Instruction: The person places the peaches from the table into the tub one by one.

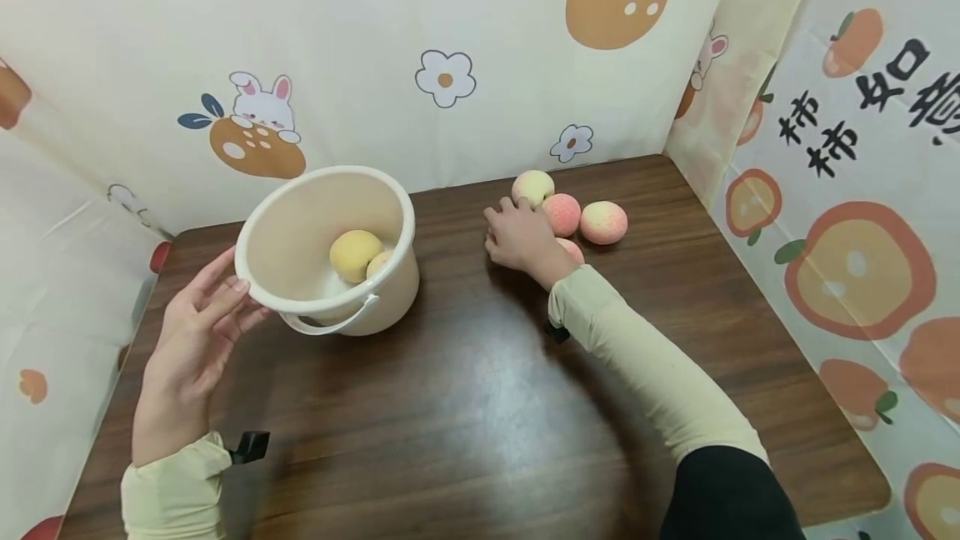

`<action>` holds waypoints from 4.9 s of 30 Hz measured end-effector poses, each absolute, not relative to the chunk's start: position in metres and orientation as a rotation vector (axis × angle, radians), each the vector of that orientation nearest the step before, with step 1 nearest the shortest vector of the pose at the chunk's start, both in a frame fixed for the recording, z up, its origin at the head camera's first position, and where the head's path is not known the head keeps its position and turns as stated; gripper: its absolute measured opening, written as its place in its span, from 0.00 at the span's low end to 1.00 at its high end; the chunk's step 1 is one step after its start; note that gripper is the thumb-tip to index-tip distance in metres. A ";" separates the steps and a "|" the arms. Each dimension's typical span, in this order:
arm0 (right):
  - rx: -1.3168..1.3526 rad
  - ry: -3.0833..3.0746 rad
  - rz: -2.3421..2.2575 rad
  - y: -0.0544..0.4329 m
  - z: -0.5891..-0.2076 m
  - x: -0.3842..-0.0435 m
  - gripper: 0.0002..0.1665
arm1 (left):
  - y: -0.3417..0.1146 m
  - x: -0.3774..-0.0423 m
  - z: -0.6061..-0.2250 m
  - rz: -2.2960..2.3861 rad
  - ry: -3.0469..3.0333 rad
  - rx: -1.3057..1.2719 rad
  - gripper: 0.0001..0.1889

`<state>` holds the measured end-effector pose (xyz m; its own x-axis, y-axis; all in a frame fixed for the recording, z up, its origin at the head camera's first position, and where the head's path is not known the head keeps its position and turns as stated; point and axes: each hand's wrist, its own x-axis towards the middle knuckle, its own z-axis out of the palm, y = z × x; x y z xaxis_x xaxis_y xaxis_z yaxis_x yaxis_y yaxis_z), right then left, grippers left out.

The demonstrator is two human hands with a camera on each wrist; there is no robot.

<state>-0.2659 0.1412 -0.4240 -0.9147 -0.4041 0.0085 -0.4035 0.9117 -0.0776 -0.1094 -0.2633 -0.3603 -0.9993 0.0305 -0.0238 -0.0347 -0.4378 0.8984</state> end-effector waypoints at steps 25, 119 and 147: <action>-0.627 2.992 -0.117 0.140 -0.428 -0.268 0.20 | -0.264 -0.109 -0.362 2.642 1.638 0.015 0.33; -1.280 3.136 -0.755 0.050 -0.292 -0.227 0.20 | -0.263 -0.108 -0.358 2.614 1.655 -0.020 0.35; -1.453 2.955 -0.491 0.015 -0.305 -0.239 0.23 | -0.263 -0.111 -0.359 2.599 1.675 -0.005 0.34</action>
